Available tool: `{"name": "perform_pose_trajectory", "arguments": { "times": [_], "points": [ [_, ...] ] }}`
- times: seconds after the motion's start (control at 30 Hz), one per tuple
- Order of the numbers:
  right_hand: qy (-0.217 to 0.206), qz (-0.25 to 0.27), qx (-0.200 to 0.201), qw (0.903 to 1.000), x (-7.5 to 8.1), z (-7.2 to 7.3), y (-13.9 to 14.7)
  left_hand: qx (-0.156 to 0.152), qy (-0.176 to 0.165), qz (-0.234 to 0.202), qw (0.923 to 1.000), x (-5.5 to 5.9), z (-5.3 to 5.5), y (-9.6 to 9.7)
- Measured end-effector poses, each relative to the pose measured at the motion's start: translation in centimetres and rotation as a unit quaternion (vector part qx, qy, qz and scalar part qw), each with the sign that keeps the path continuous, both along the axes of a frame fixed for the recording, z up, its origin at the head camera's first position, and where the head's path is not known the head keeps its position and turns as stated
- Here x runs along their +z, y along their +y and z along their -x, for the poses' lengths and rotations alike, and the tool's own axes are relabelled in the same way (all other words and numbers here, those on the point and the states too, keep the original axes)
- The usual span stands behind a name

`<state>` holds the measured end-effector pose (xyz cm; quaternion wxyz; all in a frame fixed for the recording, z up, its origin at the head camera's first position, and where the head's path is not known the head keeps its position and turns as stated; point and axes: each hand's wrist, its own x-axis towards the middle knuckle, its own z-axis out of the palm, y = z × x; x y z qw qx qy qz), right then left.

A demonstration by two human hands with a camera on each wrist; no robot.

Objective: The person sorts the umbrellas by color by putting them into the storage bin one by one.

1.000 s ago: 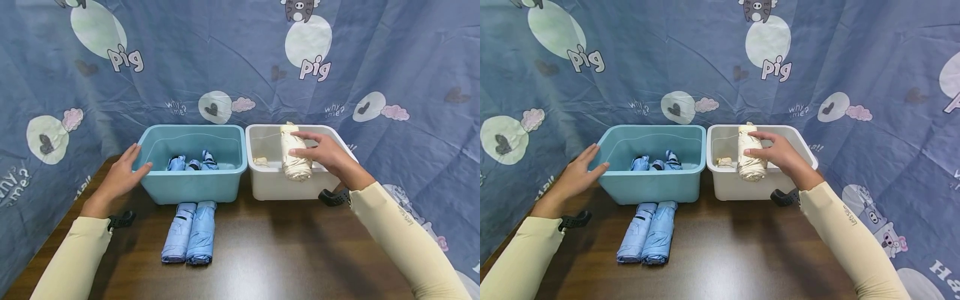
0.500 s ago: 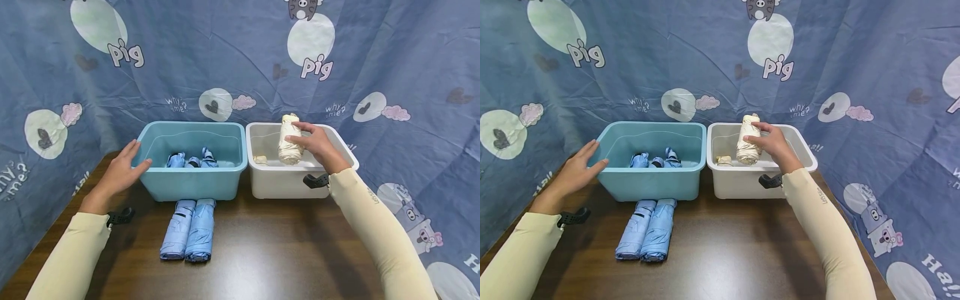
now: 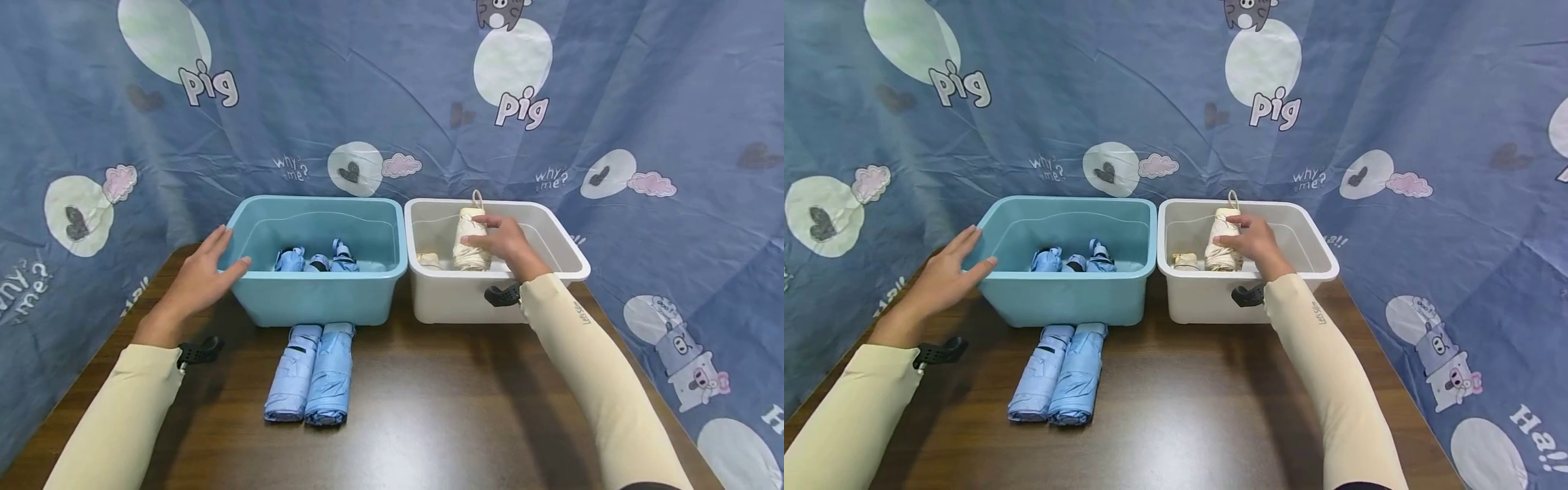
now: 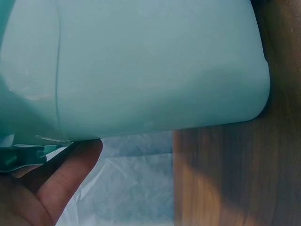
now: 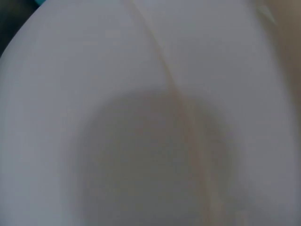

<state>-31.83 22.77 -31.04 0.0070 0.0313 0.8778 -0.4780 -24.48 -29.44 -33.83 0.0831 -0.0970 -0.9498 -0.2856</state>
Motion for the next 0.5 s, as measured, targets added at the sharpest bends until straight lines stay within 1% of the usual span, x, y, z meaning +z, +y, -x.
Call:
{"name": "perform_pose_trajectory", "arguments": {
  "times": [0.13,0.2,0.5],
  "points": [
    [-0.024,-0.027,0.003,0.9994,-0.09,0.05,0.04,0.004,0.003,0.001,1.0000,0.05,-0.04,0.08],
    [-0.025,-0.046,0.008,0.9986,-0.14,0.07,0.05,0.005,0.003,0.001,1.0000,0.08,-0.08,0.11],
    [-0.027,-0.094,0.024,0.9949,-0.35,0.06,-0.28,0.005,0.008,0.001,1.0000,0.14,-0.17,0.02]
  ]
}}
